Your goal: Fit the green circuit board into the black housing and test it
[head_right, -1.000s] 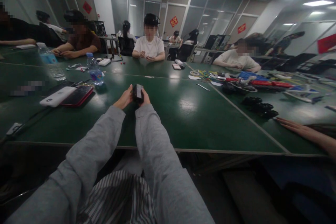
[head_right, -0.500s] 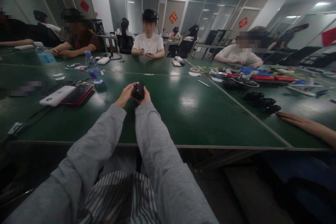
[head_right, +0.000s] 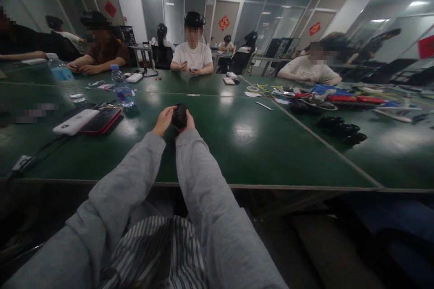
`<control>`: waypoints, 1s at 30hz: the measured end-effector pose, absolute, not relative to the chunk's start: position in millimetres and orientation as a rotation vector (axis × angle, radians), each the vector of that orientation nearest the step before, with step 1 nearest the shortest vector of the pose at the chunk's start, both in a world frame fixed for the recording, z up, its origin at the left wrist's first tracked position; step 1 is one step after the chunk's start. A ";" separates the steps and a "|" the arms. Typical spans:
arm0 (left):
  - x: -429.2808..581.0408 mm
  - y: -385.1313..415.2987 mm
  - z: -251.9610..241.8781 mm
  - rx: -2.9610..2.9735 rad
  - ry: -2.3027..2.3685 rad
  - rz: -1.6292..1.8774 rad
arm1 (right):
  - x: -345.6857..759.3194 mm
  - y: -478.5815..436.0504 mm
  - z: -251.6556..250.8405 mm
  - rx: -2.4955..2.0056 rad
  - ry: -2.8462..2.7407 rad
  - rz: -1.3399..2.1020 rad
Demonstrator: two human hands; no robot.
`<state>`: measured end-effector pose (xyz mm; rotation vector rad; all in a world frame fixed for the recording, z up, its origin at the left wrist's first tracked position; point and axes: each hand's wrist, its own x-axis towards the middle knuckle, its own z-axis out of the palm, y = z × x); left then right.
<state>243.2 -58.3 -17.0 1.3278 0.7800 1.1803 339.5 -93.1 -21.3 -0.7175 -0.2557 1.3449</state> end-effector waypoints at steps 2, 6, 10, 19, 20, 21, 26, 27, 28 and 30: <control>244.2 -57.6 -18.4 1.495 0.796 1.255 | 339.9 -93.1 -21.6 -0.719 -0.282 1.331; 245.5 -59.4 -18.4 1.533 0.825 1.239 | 340.7 -91.2 -23.3 -0.743 -0.298 1.343; 244.5 -65.0 -16.2 1.431 0.806 1.250 | 340.4 -86.0 -28.6 -0.785 -0.338 1.374; 238.3 -74.9 -7.4 1.566 0.802 1.252 | 337.5 -84.8 -30.5 -0.695 -0.273 1.350; 237.7 -74.7 -6.1 1.543 0.790 1.272 | 337.8 -85.3 -30.1 -0.696 -0.250 1.339; 237.2 -73.8 -5.1 1.511 0.778 1.298 | 338.4 -85.7 -29.7 -0.691 -0.225 1.325; 237.7 -61.2 -4.2 1.326 0.786 1.311 | 343.9 -84.5 -28.9 -0.684 -0.130 1.275; 237.9 -58.2 -4.4 1.276 0.791 1.294 | 345.2 -83.8 -29.0 -0.697 -0.124 1.266; 237.8 -55.5 -4.4 1.221 0.789 1.277 | 346.4 -83.2 -29.3 -0.707 -0.128 1.259; 236.7 -51.9 -3.2 1.102 0.755 1.258 | 348.5 -82.1 -30.3 -0.712 -0.160 1.253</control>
